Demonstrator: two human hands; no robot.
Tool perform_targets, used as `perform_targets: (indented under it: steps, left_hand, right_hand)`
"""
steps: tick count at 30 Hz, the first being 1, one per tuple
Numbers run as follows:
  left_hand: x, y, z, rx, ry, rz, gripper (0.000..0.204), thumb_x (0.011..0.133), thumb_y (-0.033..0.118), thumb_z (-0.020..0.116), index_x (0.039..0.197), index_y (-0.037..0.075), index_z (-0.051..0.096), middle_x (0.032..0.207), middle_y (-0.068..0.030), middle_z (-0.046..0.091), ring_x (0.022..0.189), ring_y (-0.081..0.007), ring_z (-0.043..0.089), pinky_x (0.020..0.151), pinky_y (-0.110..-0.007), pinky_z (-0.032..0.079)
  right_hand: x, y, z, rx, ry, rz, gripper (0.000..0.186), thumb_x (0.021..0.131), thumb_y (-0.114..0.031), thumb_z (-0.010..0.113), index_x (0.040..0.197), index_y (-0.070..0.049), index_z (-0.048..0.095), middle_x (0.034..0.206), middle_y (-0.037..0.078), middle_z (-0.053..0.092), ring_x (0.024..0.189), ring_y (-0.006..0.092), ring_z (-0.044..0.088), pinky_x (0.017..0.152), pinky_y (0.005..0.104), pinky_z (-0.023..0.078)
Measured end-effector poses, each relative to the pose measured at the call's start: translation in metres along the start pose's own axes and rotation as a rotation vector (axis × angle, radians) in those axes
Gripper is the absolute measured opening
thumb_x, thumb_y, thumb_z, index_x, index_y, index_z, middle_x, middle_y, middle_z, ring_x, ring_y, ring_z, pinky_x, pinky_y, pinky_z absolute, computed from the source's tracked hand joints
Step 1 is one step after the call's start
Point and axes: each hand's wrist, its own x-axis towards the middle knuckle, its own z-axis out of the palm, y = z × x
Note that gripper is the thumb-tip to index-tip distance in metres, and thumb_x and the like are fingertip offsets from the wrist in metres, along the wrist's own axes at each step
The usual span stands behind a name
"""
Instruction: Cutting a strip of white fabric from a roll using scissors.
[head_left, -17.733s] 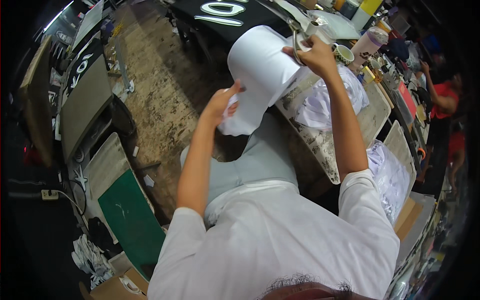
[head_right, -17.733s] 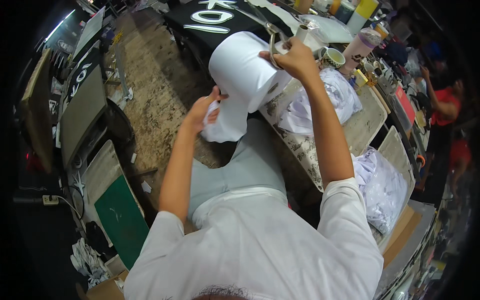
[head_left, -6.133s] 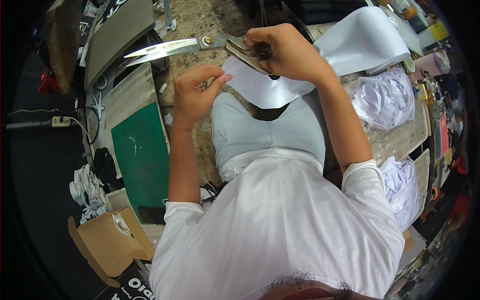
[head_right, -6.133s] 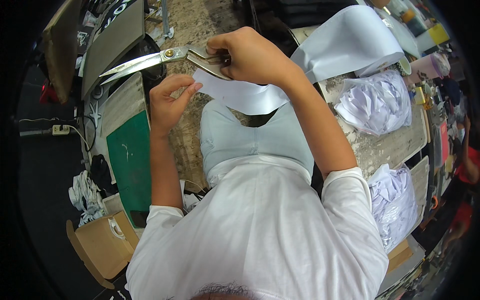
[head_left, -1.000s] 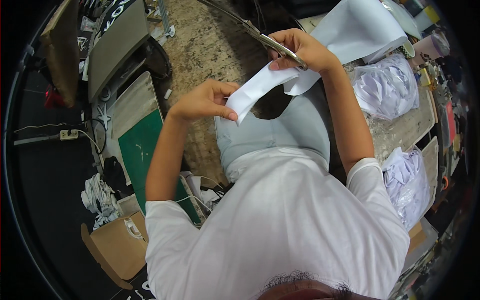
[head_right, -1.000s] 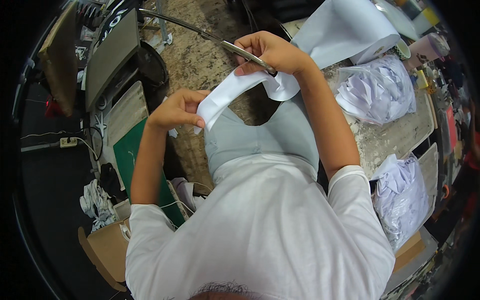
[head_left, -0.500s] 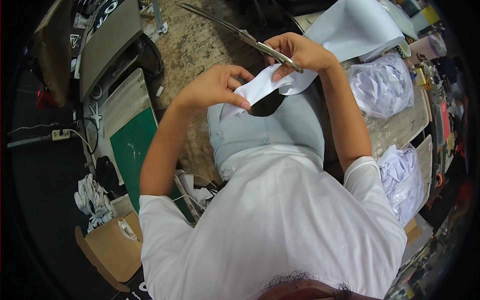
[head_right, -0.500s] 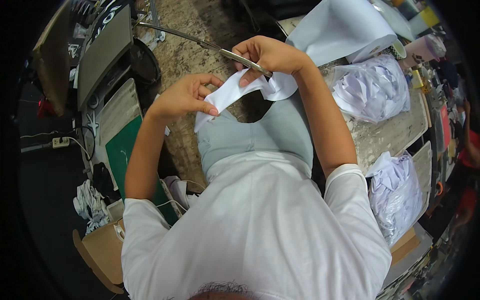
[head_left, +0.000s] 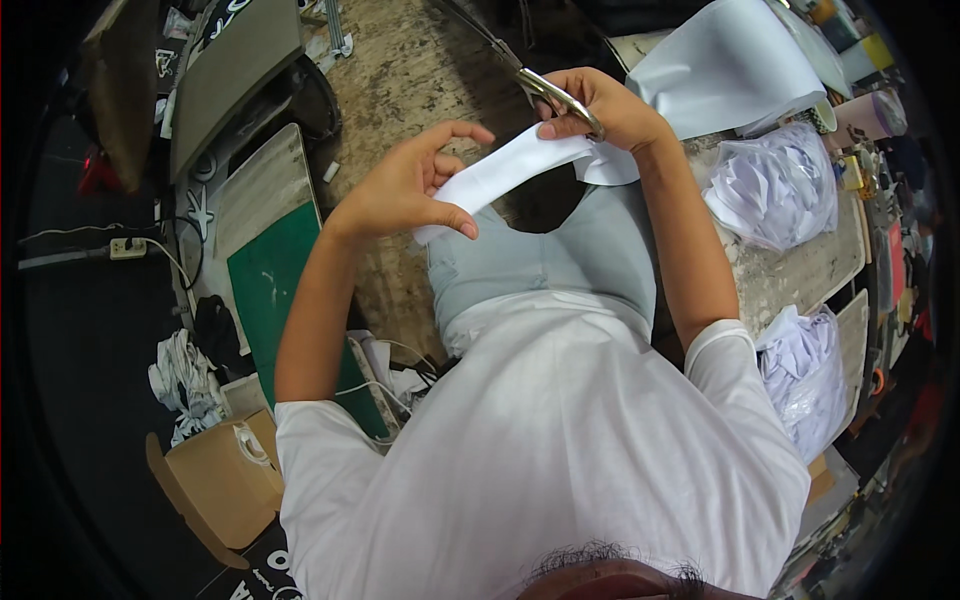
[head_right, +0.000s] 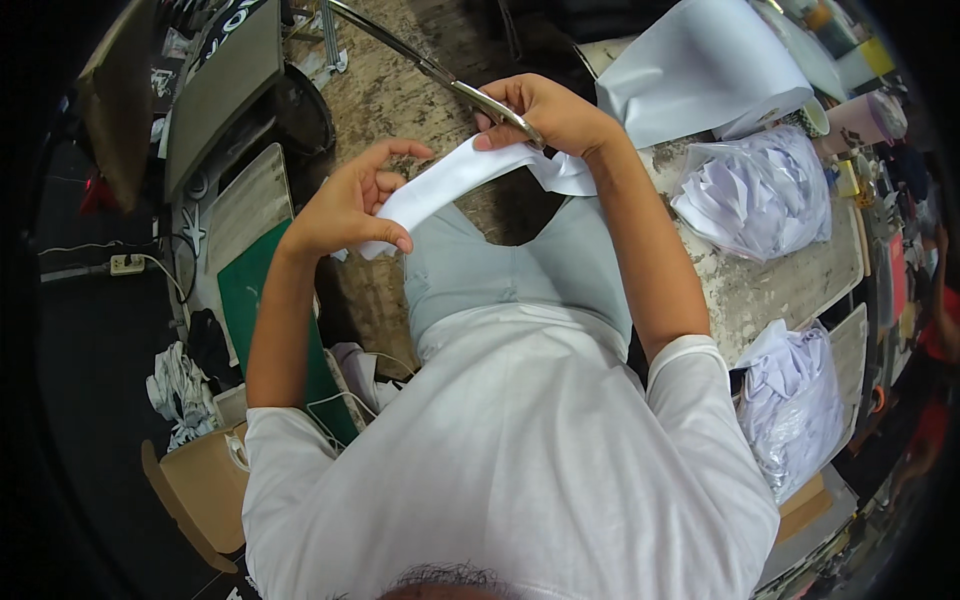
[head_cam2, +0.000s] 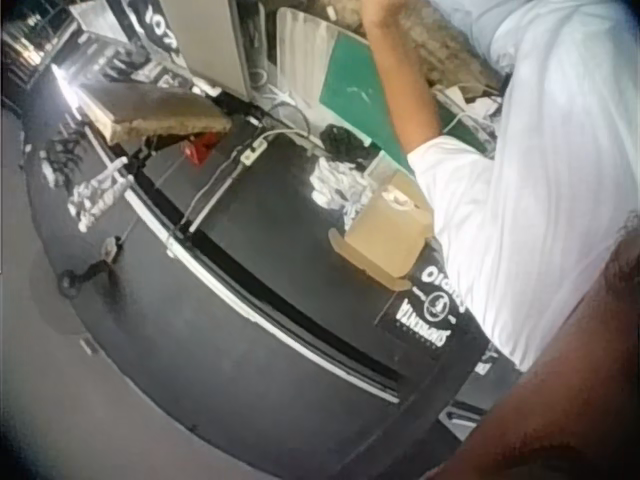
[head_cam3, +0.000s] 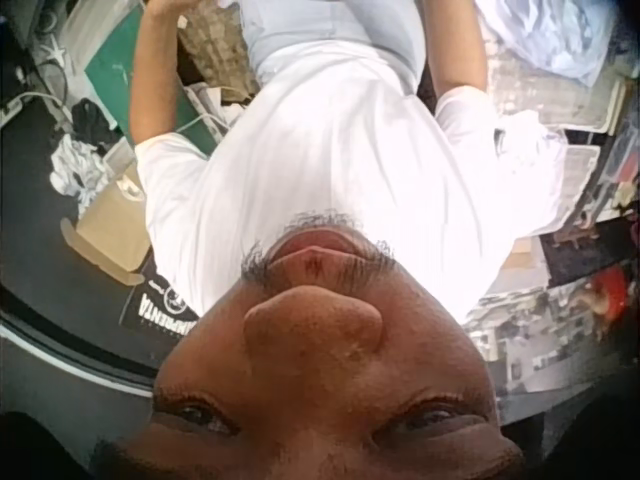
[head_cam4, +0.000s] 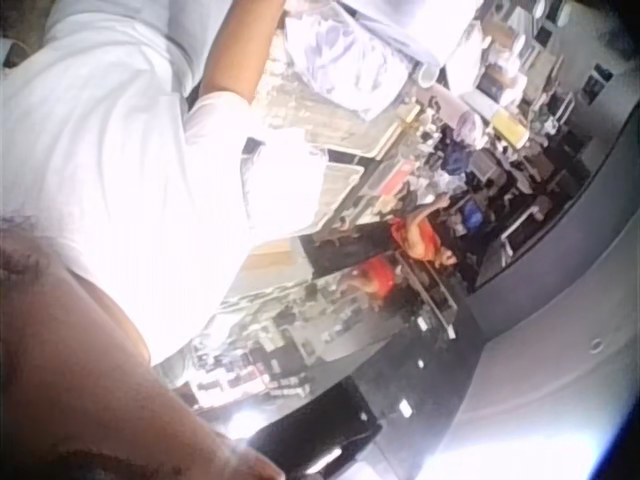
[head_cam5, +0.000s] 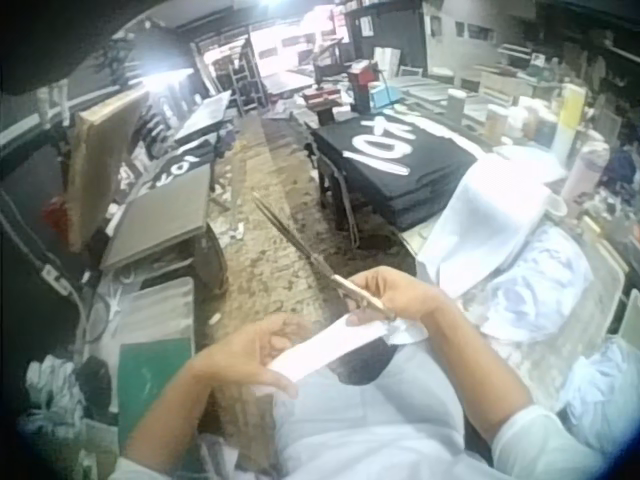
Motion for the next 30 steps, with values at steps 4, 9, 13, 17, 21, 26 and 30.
perform_targets:
  steps: [4,9,13,17,21,26,30]
  left_hand:
    - [0.002,-0.007,0.010,-0.184,0.048,0.144,0.061,0.070,-0.005,0.083,0.126,-0.002,0.059,0.102,-0.0083,0.067,0.091,-0.0104,0.064,0.079,-0.023,0.051]
    - [0.004,-0.005,-0.003,0.055,-0.174,0.006,0.059,0.073,-0.003,0.081,0.128,-0.002,0.061,0.111,-0.0094,0.067,0.097,-0.0114,0.063,0.085,-0.024,0.051]
    - [0.011,-0.001,0.006,-0.136,-0.295,-0.023,0.055,0.074,-0.001,0.081,0.126,-0.004,0.063,0.118,-0.0097,0.067,0.098,-0.0110,0.063,0.087,-0.025,0.051]
    - [0.013,-0.010,0.008,-0.203,-0.308,-0.015,0.056,0.074,-0.002,0.080,0.127,-0.006,0.061,0.117,-0.0100,0.067,0.099,-0.0110,0.063,0.088,-0.025,0.051]
    - [0.018,-0.027,0.002,-0.145,-0.276,-0.064,0.058,0.076,-0.004,0.078,0.130,-0.007,0.057,0.119,-0.0102,0.066,0.103,-0.0112,0.063,0.092,-0.026,0.051]
    - [0.014,-0.025,-0.009,-0.130,-0.225,-0.094,0.058,0.076,-0.006,0.075,0.131,-0.008,0.056,0.117,-0.0114,0.066,0.105,-0.0122,0.063,0.093,-0.026,0.050]
    - [0.008,-0.033,-0.025,-0.163,-0.126,-0.075,0.061,0.073,-0.008,0.074,0.131,-0.007,0.056,0.117,-0.0127,0.065,0.105,-0.0128,0.063,0.092,-0.025,0.051]
  right_hand:
    - [0.005,0.002,0.003,0.031,-0.017,0.008,0.026,0.077,-0.013,0.085,0.081,-0.009,0.060,0.071,-0.008,0.057,0.064,0.0017,0.051,0.058,0.0201,0.038]
    - [0.004,0.005,0.001,0.030,-0.022,-0.017,0.023,0.079,-0.012,0.083,0.081,-0.008,0.061,0.070,-0.008,0.057,0.063,0.0010,0.049,0.057,0.0202,0.036]
    - [0.010,0.014,0.007,0.023,-0.053,-0.012,0.022,0.080,-0.012,0.083,0.080,-0.008,0.061,0.068,-0.008,0.056,0.060,0.0006,0.046,0.055,0.0201,0.033]
    - [0.011,0.015,0.021,0.073,0.041,-0.033,0.023,0.079,-0.009,0.083,0.080,-0.005,0.059,0.068,-0.006,0.057,0.062,0.0026,0.049,0.057,0.0207,0.037]
    - [0.006,0.029,0.018,-0.211,0.429,-0.059,0.033,0.075,-0.012,0.086,0.096,-0.006,0.062,0.085,-0.003,0.063,0.079,0.0075,0.059,0.075,0.0241,0.047]
    - [-0.061,0.017,0.008,-0.109,0.303,-0.123,0.048,0.075,-0.039,0.085,0.088,-0.006,0.054,0.077,-0.004,0.050,0.070,0.0067,0.046,0.064,0.0242,0.039]
    - [-0.123,0.039,0.026,-0.034,-0.042,-0.075,0.065,0.079,-0.067,0.070,0.088,-0.005,0.053,0.082,-0.001,0.050,0.073,0.0104,0.048,0.066,0.0262,0.042]
